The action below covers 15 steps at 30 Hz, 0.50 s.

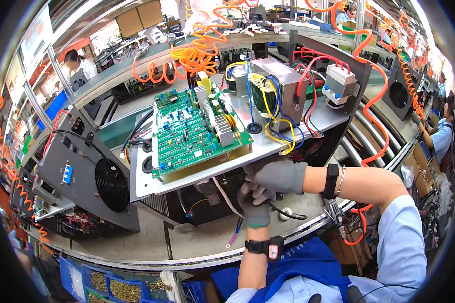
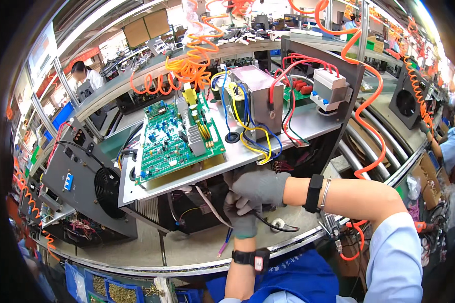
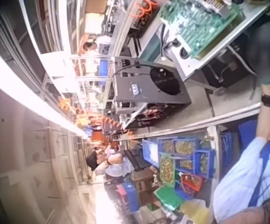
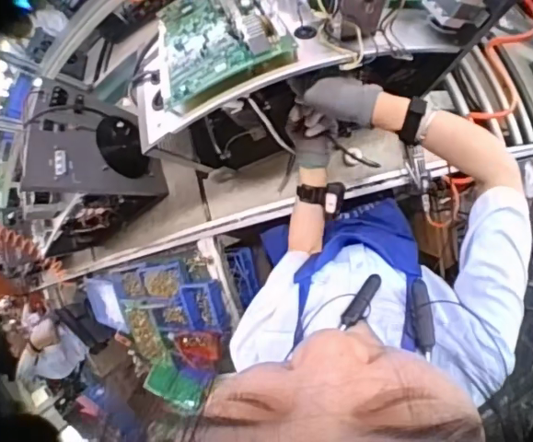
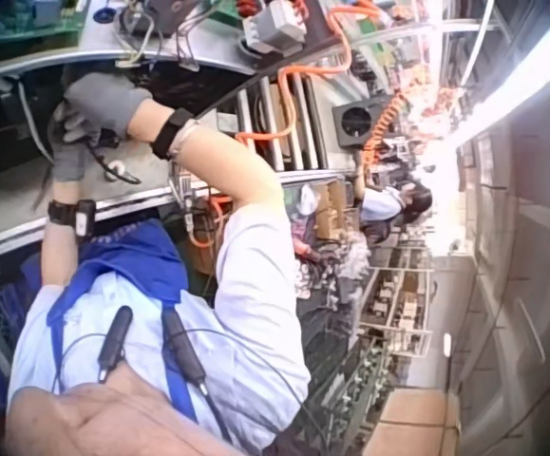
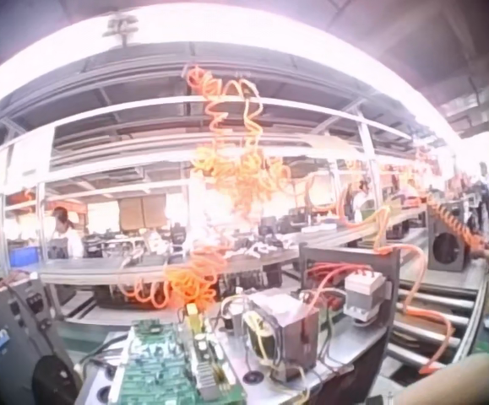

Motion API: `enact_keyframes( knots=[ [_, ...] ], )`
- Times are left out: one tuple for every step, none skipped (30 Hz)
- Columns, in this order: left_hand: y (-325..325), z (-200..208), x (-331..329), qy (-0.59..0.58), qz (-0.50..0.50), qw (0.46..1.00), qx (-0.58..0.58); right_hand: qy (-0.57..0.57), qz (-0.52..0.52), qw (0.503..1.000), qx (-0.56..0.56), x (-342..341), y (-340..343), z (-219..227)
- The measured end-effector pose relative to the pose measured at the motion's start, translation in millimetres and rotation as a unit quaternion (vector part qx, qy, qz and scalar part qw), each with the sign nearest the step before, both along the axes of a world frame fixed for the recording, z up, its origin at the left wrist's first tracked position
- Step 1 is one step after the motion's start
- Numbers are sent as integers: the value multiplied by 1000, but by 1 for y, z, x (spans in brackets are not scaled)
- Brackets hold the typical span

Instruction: The recorder is assembling internal components of a large power unit or inverter, using a pneumatic screwdriver to fasten wires and components.

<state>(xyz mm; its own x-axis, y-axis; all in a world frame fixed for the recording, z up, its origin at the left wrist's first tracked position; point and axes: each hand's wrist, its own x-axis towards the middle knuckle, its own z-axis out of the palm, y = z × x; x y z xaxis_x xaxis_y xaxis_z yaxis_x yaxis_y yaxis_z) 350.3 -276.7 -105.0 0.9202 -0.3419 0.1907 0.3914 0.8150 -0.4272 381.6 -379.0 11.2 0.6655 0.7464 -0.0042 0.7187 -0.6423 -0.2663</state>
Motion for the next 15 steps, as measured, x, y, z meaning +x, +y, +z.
enact_keyframes(
  knots=[
    [1, 4, -13, -23, 3, 1000, 14, -54, 8, 998, -29, 0, -1, 0],
    [3, 6, -28, 74, -19, 996, 56, -43, 24, 999, -1, 2, -1, 0],
    [6, 8, -39, 136, -38, 987, 72, -160, 32, 984, -67, 0, -2, 0],
    [9, 9, -45, 171, -40, 979, 102, -290, 43, 948, -120, -1, -2, 1],
    [12, 9, -52, 165, -19, 973, 158, -320, 53, 939, -113, -1, -2, 3],
    [13, 8, -54, 189, -5, 958, 217, -308, 73, 942, -110, 1, 0, 6],
    [16, 7, -50, 184, -24, 955, 233, -293, 80, 948, -94, -2, -1, 10],
    [18, 5, -42, 209, -51, 961, 173, -292, 71, 946, -126, -4, 0, 13],
    [18, 4, -36, 150, -25, 972, 177, -261, 35, 962, -69, -8, 2, 16],
    [18, 4, -28, 131, 2, 977, 171, -261, 45, 962, -61, -13, 1, 21],
    [17, 2, -32, 124, 5, 976, 179, -255, 16, 966, -31, -19, 1, 25],
    [18, 1, -42, 88, 33, 947, 307, -254, -12, 967, 11, -24, 3, 30],
    [21, 2, -53, 18, 79, 907, 414, -261, -24, 964, 46, -29, 5, 35],
    [27, 2, -76, -35, 57, 911, 408, -275, -17, 959, 65, -32, 4, 40],
    [27, 2, -96, -94, 108, 858, 494, -240, -32, 968, 71, -38, 3, 45]
  ],
)
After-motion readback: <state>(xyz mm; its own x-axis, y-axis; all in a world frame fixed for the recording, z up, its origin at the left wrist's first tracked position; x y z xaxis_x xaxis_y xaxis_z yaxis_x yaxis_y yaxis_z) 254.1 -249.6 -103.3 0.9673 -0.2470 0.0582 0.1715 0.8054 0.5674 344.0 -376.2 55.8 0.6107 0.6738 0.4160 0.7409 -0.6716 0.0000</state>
